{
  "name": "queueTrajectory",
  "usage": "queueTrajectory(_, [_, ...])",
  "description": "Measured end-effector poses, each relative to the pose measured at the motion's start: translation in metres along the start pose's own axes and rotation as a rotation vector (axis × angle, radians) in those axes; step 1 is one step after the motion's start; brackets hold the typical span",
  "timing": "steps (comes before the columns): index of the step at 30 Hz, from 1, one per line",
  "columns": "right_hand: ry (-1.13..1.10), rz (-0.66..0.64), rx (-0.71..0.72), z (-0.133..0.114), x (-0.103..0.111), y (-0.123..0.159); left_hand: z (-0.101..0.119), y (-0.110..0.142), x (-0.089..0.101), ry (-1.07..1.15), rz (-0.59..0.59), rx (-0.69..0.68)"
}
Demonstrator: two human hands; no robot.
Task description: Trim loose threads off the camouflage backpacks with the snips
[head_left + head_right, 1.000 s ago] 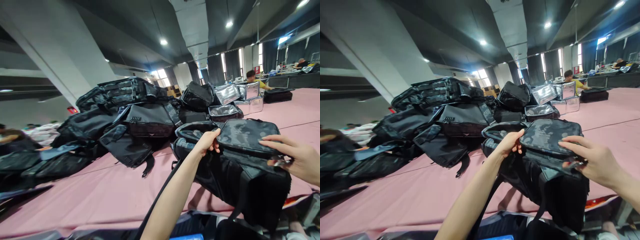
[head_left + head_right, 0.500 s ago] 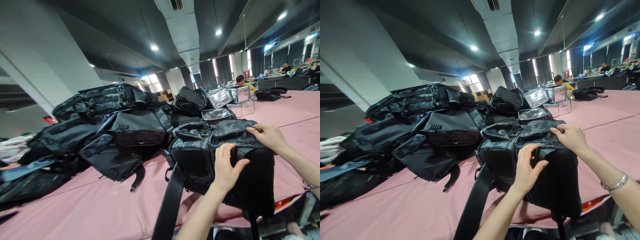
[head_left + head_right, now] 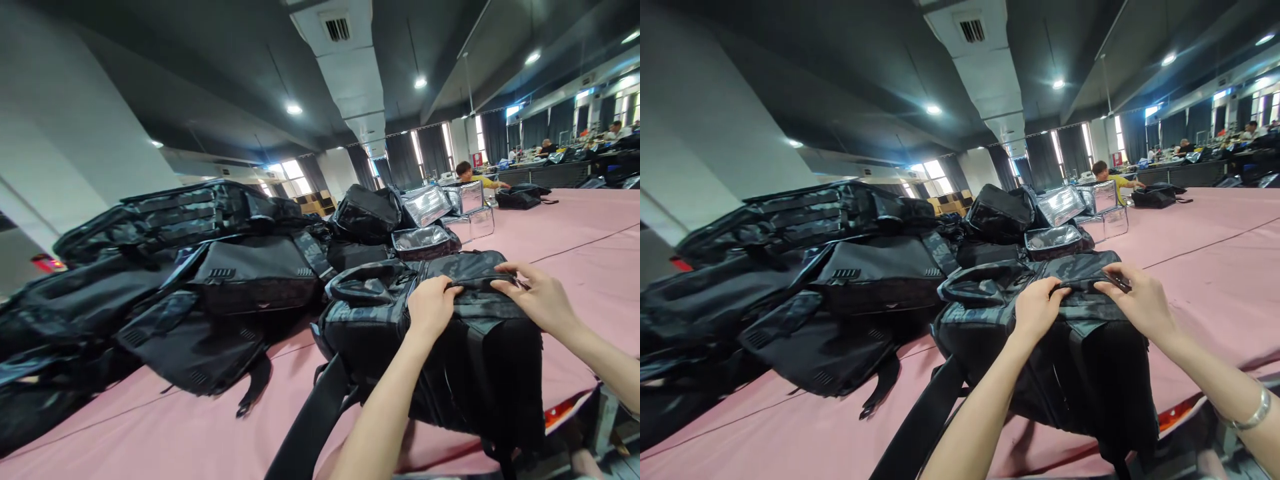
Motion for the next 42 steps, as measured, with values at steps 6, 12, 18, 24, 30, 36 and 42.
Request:
queueTrajectory(6, [0.228,-0.054,0.019,-0.001,0.028,0.022,0.009,-0.004,0.000,-0.021,-0.050,0.115])
queueTrajectory(12, [0.229,-0.208,0.119,-0.004,0.029,0.030,0.008,-0.001,-0.001,0.007,-0.011,0.083])
queueTrajectory(18, [0.441,-0.117,0.295,-0.013,0.014,0.028,0.008,0.003,-0.001,0.021,0.001,0.071])
queueTrajectory(24, [0.583,-0.154,0.274,-0.020,0.010,0.026,0.009,0.005,-0.001,0.025,0.001,0.066])
queueTrajectory(30, [0.558,-0.212,0.201,-0.021,0.012,0.023,0.009,0.006,-0.001,0.037,0.013,0.056])
queueTrajectory(36, [0.364,-0.211,0.073,-0.012,0.025,0.024,0.008,0.007,0.000,0.026,0.014,0.062])
queueTrajectory(42, [0.461,-0.222,0.118,-0.012,0.028,0.024,0.009,0.007,-0.002,0.034,0.031,0.060])
Point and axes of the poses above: each hand's wrist, its own y-axis away from the middle knuckle, its own x-axis out of the back of the hand, z = x × y, the point moved 1 cm from there along -y, towards the middle knuckle, and after that the axes turned 8 degrees about -y, right-handed, at the moved point
